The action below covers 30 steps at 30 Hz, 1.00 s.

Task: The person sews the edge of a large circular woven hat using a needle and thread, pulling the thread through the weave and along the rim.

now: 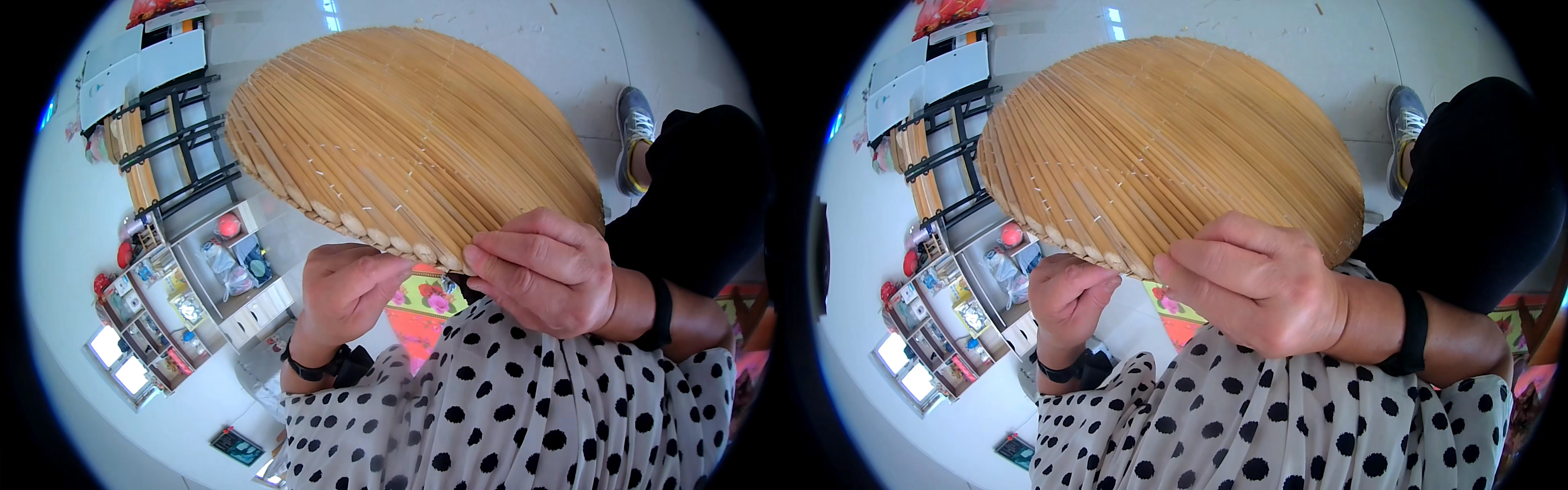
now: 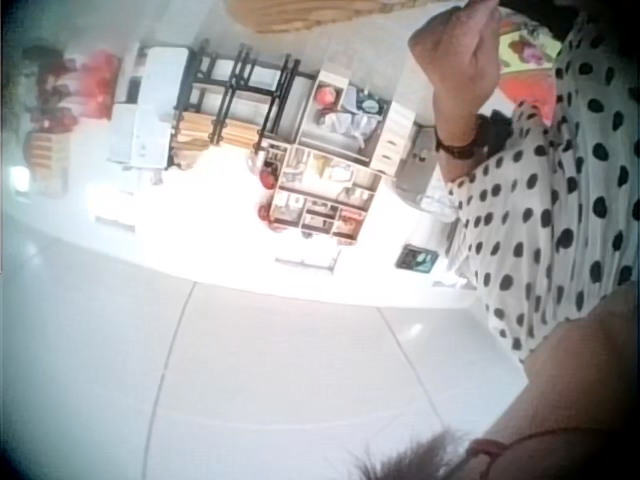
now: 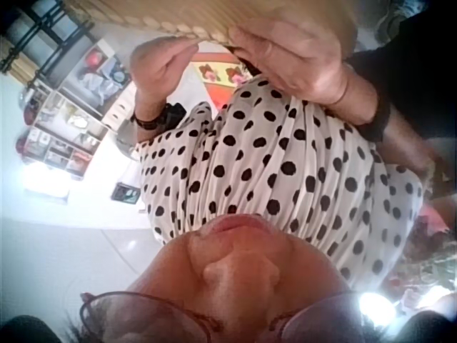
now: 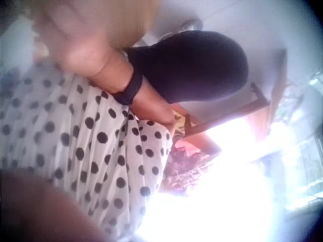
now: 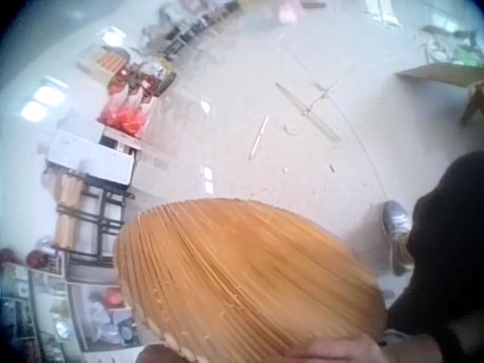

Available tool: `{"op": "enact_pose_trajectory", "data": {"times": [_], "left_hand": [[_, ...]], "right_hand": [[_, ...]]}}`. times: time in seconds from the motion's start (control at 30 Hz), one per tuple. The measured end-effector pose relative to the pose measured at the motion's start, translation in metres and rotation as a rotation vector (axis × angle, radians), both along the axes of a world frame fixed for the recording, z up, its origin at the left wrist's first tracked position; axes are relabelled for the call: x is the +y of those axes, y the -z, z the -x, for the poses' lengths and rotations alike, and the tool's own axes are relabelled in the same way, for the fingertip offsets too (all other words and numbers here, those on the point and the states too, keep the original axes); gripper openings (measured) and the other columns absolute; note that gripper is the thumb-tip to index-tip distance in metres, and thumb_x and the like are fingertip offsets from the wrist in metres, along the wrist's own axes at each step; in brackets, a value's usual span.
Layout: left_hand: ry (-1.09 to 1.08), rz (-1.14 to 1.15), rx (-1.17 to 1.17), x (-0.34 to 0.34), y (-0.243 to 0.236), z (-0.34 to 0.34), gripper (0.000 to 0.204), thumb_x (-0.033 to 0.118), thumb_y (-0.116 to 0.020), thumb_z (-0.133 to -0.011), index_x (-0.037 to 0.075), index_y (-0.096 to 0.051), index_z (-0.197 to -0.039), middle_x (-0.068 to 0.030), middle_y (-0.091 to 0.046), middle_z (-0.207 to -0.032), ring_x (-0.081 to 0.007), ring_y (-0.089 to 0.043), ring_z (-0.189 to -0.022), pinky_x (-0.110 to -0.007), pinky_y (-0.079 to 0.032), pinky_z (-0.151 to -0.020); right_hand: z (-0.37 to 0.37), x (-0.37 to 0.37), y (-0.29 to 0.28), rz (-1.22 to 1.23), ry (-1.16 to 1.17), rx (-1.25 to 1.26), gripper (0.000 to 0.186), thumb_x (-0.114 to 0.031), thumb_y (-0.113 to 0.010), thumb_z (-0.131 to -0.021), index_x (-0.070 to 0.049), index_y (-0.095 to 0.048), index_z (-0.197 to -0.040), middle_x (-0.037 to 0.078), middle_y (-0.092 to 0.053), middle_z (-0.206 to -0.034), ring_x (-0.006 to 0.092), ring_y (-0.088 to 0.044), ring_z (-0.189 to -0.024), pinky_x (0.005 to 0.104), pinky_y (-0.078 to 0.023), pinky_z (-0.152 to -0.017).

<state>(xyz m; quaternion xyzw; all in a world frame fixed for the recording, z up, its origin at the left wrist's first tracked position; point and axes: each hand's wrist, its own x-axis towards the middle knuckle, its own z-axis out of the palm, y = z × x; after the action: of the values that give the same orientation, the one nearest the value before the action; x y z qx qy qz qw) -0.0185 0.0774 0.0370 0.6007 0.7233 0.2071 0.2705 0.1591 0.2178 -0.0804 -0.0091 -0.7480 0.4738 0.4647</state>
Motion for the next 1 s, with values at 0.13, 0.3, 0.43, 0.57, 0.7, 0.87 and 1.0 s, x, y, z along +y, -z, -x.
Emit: {"op": "enact_pose_trajectory", "data": {"times": [0.13, 0.3, 0.43, 0.57, 0.7, 0.87, 1.0], "left_hand": [[0.036, 0.048, 0.015, 0.001, 0.003, 0.008, 0.014, 0.001, -0.075, -0.076, 0.004, -0.07, -0.089, -0.0076, -0.067, -0.066, -0.0219, -0.063, -0.053, -0.03, -0.045, -0.05], [0.142, -0.094, 0.047, 0.01, 0.007, 0.018, 0.022, -0.001, -0.074, -0.077, 0.007, -0.071, -0.098, -0.0054, -0.061, -0.06, -0.0215, -0.059, -0.049, -0.029, -0.042, -0.045], [0.168, -0.124, 0.079, 0.008, 0.006, 0.025, 0.024, 0.0, -0.074, -0.076, 0.007, -0.071, -0.098, -0.0052, -0.058, -0.059, -0.0211, -0.057, -0.048, -0.029, -0.041, -0.045], [0.142, -0.099, 0.066, 0.002, 0.005, 0.026, 0.022, 0.001, -0.074, -0.077, 0.007, -0.071, -0.098, -0.005, -0.059, -0.06, -0.0213, -0.057, -0.049, -0.03, -0.042, -0.046], [0.109, -0.083, 0.105, 0.0, 0.002, 0.025, 0.02, 0.0, -0.074, -0.078, 0.006, -0.072, -0.096, -0.0069, -0.063, -0.069, -0.0205, -0.061, -0.055, -0.029, -0.044, -0.049], [0.037, -0.172, 0.09, 0.002, 0.001, 0.016, 0.022, 0.0, -0.075, -0.076, 0.005, -0.073, -0.097, -0.0065, -0.057, -0.075, -0.0194, -0.057, -0.059, -0.029, -0.042, -0.049], [-0.037, -0.259, 0.01, -0.001, 0.011, 0.008, 0.024, -0.004, -0.071, -0.075, 0.005, -0.071, -0.097, -0.006, -0.051, -0.074, -0.022, -0.053, -0.057, -0.032, -0.041, -0.048]], "right_hand": [[0.002, 0.001, 0.001, -0.007, 0.009, -0.024, 0.043, -0.002, -0.068, -0.05, 0.008, -0.071, -0.092, 0.013, -0.065, -0.089, 0.0225, -0.062, -0.068, 0.0276, -0.054, -0.055], [0.004, 0.008, -0.006, -0.008, -0.005, -0.05, 0.038, 0.0, -0.074, -0.053, 0.007, -0.071, -0.091, 0.013, -0.065, -0.088, 0.0234, -0.062, -0.067, 0.0286, -0.053, -0.055], [0.002, 0.012, -0.01, -0.042, -0.045, -0.11, 0.041, 0.0, -0.083, -0.06, 0.006, -0.07, -0.098, 0.014, -0.066, -0.095, 0.0258, -0.064, -0.072, 0.0327, -0.054, -0.061], [0.007, 0.011, -0.017, -0.036, -0.032, -0.121, 0.039, 0.002, -0.081, -0.057, 0.006, -0.07, -0.094, 0.013, -0.066, -0.09, 0.0249, -0.062, -0.068, 0.031, -0.053, -0.057], [0.009, 0.013, -0.022, -0.07, -0.039, -0.153, 0.039, 0.003, -0.082, -0.057, 0.006, -0.07, -0.093, 0.012, -0.065, -0.088, 0.0251, -0.062, -0.068, 0.0311, -0.053, -0.057], [0.01, 0.014, -0.027, -0.104, -0.042, -0.165, 0.038, 0.002, -0.083, -0.058, 0.006, -0.071, -0.094, 0.013, -0.066, -0.088, 0.0253, -0.062, -0.068, 0.0318, -0.052, -0.058], [0.011, 0.014, -0.031, -0.132, -0.038, -0.19, 0.036, 0.003, -0.082, -0.06, 0.006, -0.071, -0.093, 0.013, -0.066, -0.088, 0.0252, -0.062, -0.068, 0.0321, -0.052, -0.058]]}}
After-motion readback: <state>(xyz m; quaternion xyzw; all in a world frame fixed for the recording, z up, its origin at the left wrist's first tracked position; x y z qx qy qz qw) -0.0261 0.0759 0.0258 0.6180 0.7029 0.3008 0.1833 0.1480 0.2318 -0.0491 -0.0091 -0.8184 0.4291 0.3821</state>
